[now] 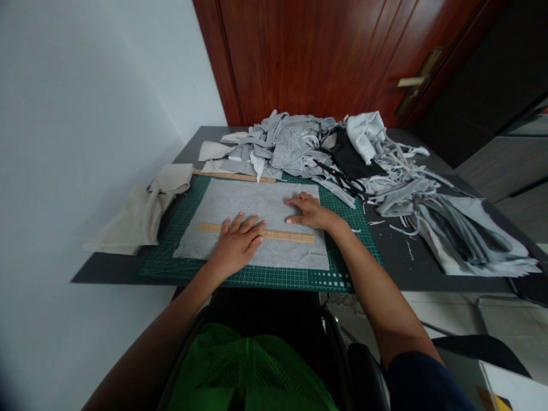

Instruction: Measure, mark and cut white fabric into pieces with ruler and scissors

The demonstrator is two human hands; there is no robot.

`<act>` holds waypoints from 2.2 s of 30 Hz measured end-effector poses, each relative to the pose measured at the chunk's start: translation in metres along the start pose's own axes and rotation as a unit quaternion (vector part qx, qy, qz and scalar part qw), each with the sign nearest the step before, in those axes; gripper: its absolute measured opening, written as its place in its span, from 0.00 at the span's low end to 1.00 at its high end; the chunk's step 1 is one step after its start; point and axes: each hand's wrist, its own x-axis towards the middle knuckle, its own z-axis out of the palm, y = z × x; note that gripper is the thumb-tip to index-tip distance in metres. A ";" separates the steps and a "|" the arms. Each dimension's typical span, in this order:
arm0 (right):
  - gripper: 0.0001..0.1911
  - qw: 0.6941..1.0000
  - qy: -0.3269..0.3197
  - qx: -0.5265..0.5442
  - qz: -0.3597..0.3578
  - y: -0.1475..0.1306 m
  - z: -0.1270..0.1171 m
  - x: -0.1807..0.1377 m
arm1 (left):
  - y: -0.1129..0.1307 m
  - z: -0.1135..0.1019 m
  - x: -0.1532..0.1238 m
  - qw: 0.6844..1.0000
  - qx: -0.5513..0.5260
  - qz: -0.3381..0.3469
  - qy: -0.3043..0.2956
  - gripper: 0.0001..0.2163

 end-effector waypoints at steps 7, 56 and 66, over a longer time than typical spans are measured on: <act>0.33 1.000 0.011 0.000 -0.015 0.004 0.001 0.001 | 0.003 -0.002 -0.001 1.000 0.003 -0.011 -0.002 0.21; 0.34 0.999 0.008 -0.034 -0.012 0.001 0.010 -0.004 | 0.005 0.006 -0.016 0.998 -0.031 -0.015 0.050 0.19; 0.34 1.000 0.010 -0.024 -0.008 0.001 0.011 -0.004 | -0.005 0.001 -0.018 0.993 -0.089 -0.008 0.078 0.11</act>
